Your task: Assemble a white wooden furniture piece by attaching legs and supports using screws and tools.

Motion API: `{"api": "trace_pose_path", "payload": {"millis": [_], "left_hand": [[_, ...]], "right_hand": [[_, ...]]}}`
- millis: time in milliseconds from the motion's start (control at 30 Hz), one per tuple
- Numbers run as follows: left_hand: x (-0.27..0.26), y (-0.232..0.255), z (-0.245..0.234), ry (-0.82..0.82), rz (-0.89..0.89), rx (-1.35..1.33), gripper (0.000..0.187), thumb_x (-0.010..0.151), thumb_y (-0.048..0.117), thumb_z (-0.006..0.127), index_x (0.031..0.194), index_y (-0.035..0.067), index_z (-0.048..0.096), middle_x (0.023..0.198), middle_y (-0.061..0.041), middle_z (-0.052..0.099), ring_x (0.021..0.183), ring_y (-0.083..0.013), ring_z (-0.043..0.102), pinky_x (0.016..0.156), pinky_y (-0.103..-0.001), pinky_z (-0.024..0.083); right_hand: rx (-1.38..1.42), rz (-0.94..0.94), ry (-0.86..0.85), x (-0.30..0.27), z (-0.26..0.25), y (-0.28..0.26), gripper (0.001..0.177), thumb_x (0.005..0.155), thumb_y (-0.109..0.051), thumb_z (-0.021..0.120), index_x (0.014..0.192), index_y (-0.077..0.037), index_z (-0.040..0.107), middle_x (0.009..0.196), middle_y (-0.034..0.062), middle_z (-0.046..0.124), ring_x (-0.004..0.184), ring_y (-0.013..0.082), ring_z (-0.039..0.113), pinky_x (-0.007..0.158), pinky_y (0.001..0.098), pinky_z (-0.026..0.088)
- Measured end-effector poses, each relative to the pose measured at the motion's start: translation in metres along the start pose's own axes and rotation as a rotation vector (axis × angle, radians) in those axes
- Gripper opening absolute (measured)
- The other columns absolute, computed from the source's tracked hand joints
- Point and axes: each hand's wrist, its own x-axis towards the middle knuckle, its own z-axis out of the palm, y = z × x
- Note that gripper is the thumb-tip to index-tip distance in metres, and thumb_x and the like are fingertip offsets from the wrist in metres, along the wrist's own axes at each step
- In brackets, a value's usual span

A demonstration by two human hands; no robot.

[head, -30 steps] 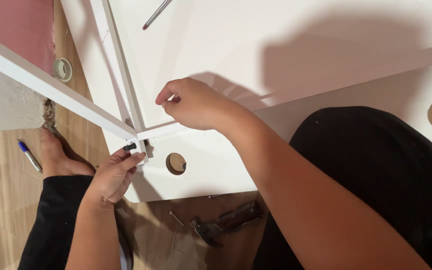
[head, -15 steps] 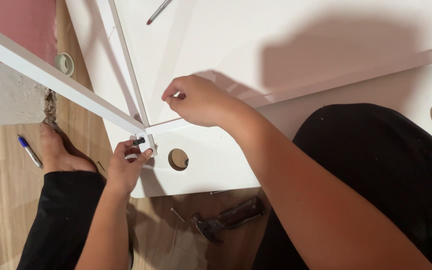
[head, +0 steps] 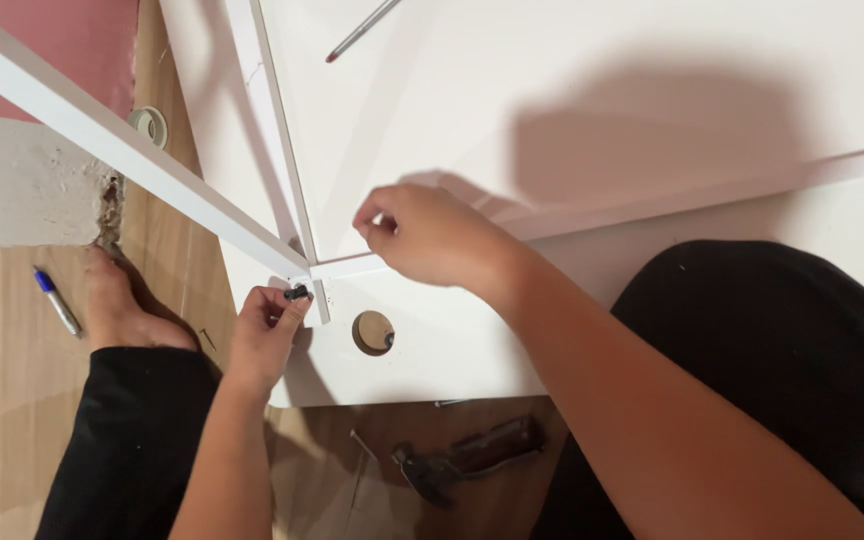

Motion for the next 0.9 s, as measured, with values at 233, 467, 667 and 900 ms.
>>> {"api": "trace_pose_path", "payload": {"millis": [233, 467, 667, 900], "left_hand": [[-0.014, 0.031, -0.003, -0.029, 0.012, -0.012, 0.03, 0.091, 0.023, 0.076, 0.097, 0.006, 0.053, 0.082, -0.004, 0.062, 0.069, -0.0135, 0.061, 0.062, -0.032, 0.053], [-0.02, 0.027, 0.007, -0.002, -0.019, 0.109, 0.038, 0.097, 0.04, 0.069, 0.095, 0.006, 0.052, 0.071, -0.013, 0.065, 0.066, -0.0258, 0.064, 0.065, -0.039, 0.053], [-0.012, 0.046, -0.002, -0.151, -0.228, 0.191, 0.045, 0.093, 0.056, 0.065, 0.1, 0.012, 0.057, 0.089, -0.012, 0.073, 0.087, -0.0297, 0.07, 0.08, -0.047, 0.051], [-0.011, 0.037, 0.008, -0.095, -0.126, 0.158, 0.038, 0.091, 0.046, 0.069, 0.109, 0.014, 0.059, 0.102, -0.011, 0.075, 0.103, -0.0346, 0.068, 0.087, -0.052, 0.048]], "right_hand": [[-0.354, -0.098, -0.001, -0.017, 0.022, -0.001, 0.02, 0.094, -0.022, 0.062, 0.106, -0.011, 0.075, 0.102, 0.01, 0.075, 0.095, 0.0282, 0.071, 0.088, 0.0411, 0.054], [-0.417, -0.145, 0.22, -0.003, 0.056, 0.001, 0.034, 0.084, -0.044, 0.078, 0.096, -0.012, 0.074, 0.089, 0.0065, 0.065, 0.089, 0.0238, 0.063, 0.081, 0.0426, 0.047], [-0.56, 0.155, 0.184, 0.009, 0.099, -0.044, 0.043, 0.078, -0.055, 0.081, 0.09, -0.014, 0.071, 0.086, 0.003, 0.065, 0.089, 0.0217, 0.058, 0.084, 0.0465, 0.042], [-0.631, 0.084, 0.263, 0.032, 0.138, -0.013, 0.041, 0.068, -0.047, 0.089, 0.09, -0.016, 0.074, 0.089, 0.0027, 0.067, 0.102, 0.0293, 0.053, 0.086, 0.0455, 0.035]]}}
